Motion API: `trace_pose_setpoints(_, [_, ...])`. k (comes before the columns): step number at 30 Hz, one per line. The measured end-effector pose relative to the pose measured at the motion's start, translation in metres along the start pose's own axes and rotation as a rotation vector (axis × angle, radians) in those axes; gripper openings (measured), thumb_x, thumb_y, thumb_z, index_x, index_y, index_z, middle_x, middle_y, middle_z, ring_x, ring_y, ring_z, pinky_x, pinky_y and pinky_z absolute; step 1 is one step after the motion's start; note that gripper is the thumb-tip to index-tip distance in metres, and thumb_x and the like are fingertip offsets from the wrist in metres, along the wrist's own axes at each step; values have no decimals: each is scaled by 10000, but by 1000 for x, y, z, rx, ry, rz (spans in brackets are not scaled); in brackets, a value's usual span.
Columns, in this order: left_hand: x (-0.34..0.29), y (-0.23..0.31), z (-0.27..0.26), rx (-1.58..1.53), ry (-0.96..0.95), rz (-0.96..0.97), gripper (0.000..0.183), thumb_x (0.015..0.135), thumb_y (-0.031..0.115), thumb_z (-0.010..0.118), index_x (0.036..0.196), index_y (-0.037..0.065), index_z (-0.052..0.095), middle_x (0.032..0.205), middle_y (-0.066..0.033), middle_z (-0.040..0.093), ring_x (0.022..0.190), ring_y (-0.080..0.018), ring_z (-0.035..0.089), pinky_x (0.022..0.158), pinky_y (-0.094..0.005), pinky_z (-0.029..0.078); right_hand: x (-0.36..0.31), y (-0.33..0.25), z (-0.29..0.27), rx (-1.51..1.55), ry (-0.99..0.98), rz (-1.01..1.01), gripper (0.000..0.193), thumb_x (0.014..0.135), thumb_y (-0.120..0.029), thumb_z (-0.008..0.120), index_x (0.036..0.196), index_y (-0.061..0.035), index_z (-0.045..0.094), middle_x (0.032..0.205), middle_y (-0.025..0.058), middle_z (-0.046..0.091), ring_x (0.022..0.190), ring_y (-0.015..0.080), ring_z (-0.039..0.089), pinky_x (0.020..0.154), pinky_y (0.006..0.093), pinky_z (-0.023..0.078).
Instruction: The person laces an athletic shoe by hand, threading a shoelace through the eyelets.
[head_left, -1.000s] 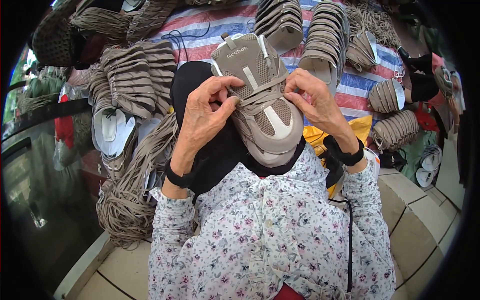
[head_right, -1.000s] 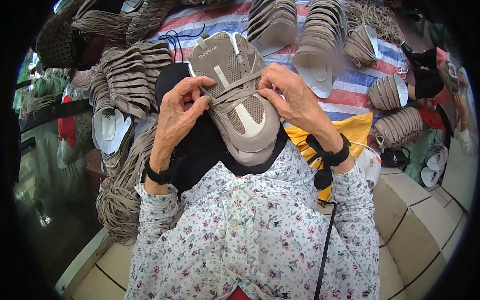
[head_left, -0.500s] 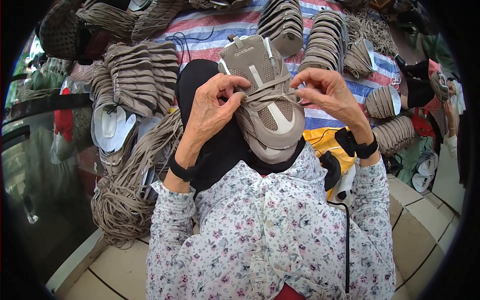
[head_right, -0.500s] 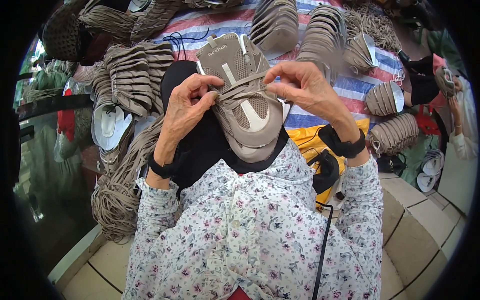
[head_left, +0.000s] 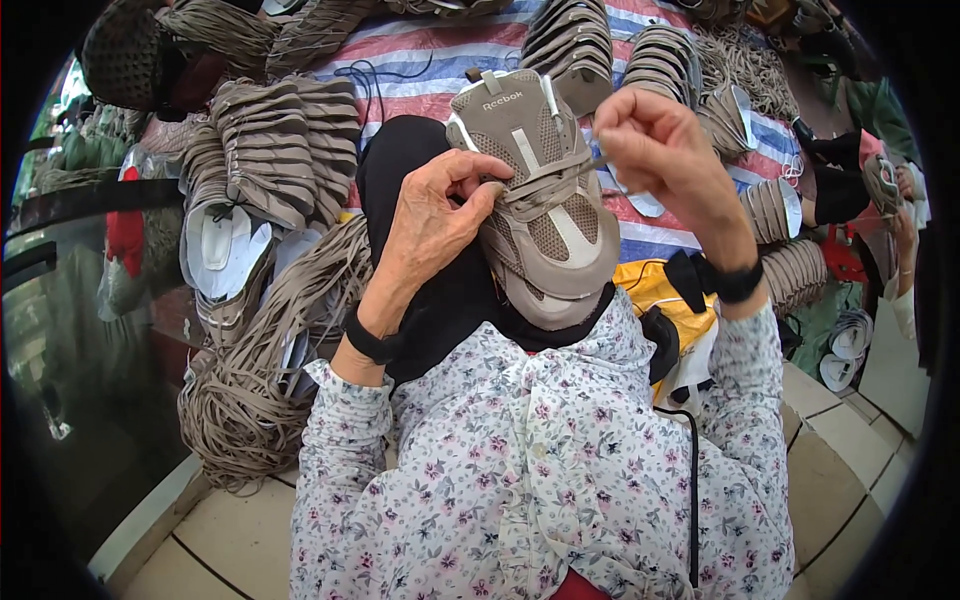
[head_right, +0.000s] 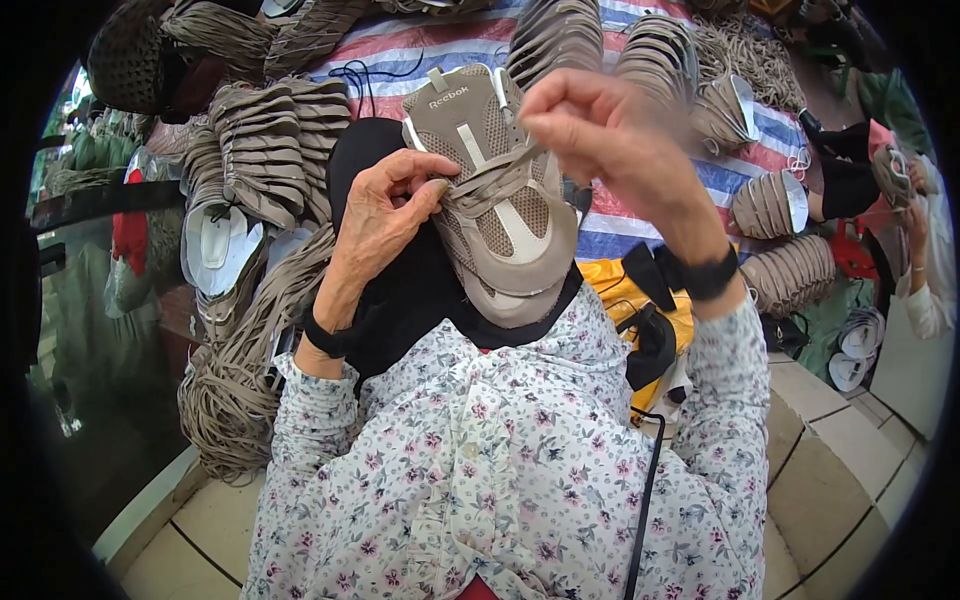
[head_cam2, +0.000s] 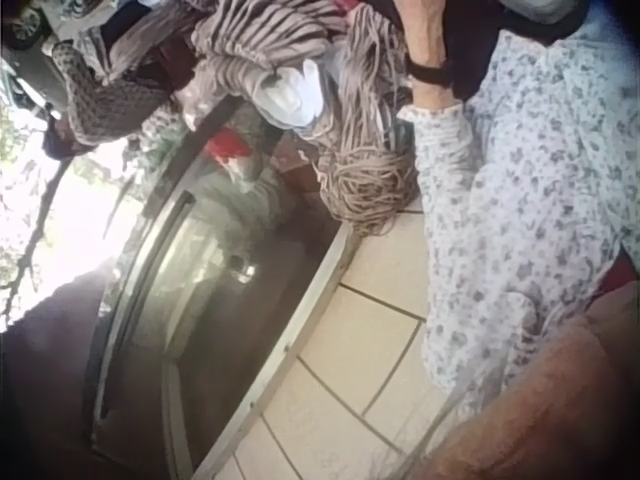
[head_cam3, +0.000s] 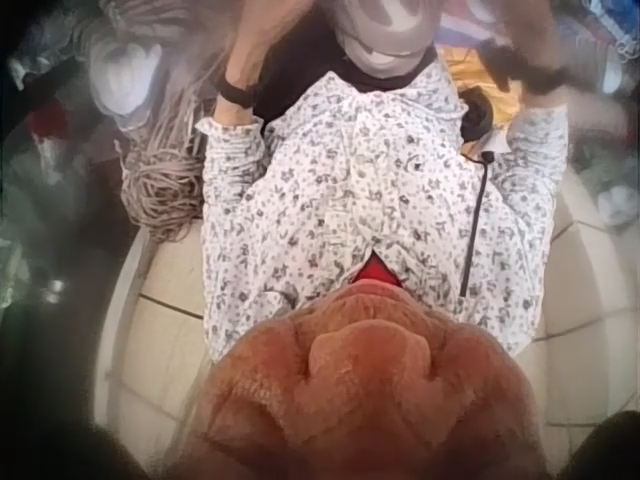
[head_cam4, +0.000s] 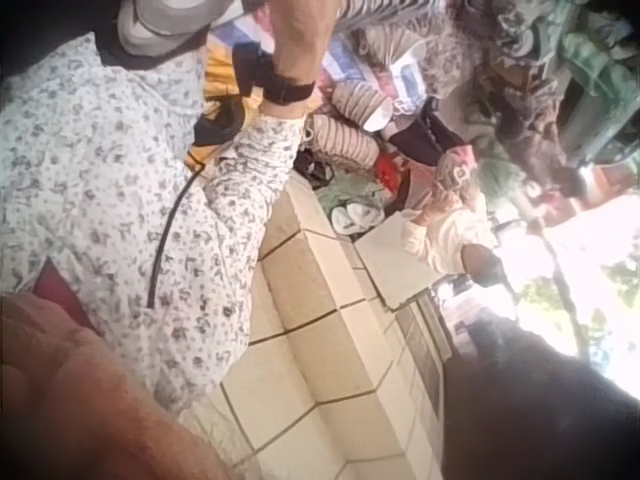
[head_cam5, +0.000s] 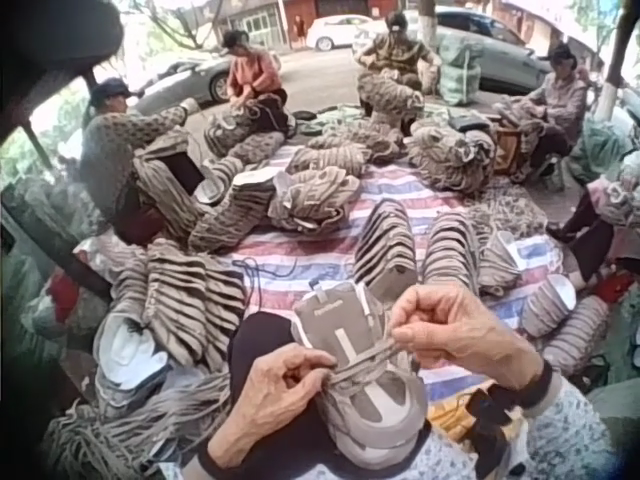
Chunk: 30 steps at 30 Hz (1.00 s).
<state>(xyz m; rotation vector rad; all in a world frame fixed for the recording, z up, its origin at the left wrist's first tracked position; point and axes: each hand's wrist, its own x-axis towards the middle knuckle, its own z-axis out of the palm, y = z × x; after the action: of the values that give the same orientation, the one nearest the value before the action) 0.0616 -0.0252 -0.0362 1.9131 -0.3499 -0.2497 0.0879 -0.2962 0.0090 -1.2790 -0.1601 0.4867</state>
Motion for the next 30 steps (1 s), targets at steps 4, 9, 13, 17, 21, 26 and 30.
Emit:
trace_pose_setpoints(4, [0,-2,-1,-63,-2,-12,189,922,12,602,1083,16,701,769,44,548,664,-32,480,616,-189,433,1,-14,9,-7,-112,13,170,951,-178,679,1063,-59,633,700,-87,473,547,3,354,473,175,259])
trace_pose_setpoints(9, [3,8,3,-3,-6,3,175,923,26,619,1076,16,705,768,44,548,670,-32,491,626,-187,442,14,45,-43,-224,141,-3,111,955,-171,670,980,-66,642,689,-94,480,526,-7,349,457,166,257])
trace_pose_setpoints(13, [1,2,1,-31,6,5,179,917,20,619,1074,13,705,764,43,544,657,-32,468,612,-192,431,16,37,-38,-350,118,83,129,949,-197,678,960,-70,658,692,-93,487,543,-5,367,469,164,276])
trace_pose_setpoints(17, [1,1,-1,-10,9,21,178,912,18,624,1070,10,705,762,41,545,650,-31,457,601,-190,423,2,23,-55,-516,-60,195,206,946,-241,674,1010,-46,695,654,-87,483,549,1,377,479,183,294])
trace_pose_setpoints(21, [1,0,-1,-11,2,3,175,914,20,626,1071,8,703,749,45,546,646,-29,458,601,-185,424,-26,20,-84,-537,-129,352,210,964,-216,664,1004,-17,717,657,-64,519,587,26,447,506,198,349])
trace_pose_setpoints(26, [0,-3,-2,-30,6,-1,178,919,22,621,1079,6,698,752,41,562,660,-26,481,613,-185,434,-63,47,-115,-663,-75,239,193,901,-162,710,894,31,721,740,-13,592,732,74,556,658,221,441])
trace_pose_setpoints(30, [-1,-3,-3,-56,7,-30,187,917,24,626,1090,6,695,764,41,573,666,-26,499,631,-185,444,-113,84,-175,-980,182,162,198,879,-172,717,888,25,726,772,4,619,697,96,560,610,229,416])
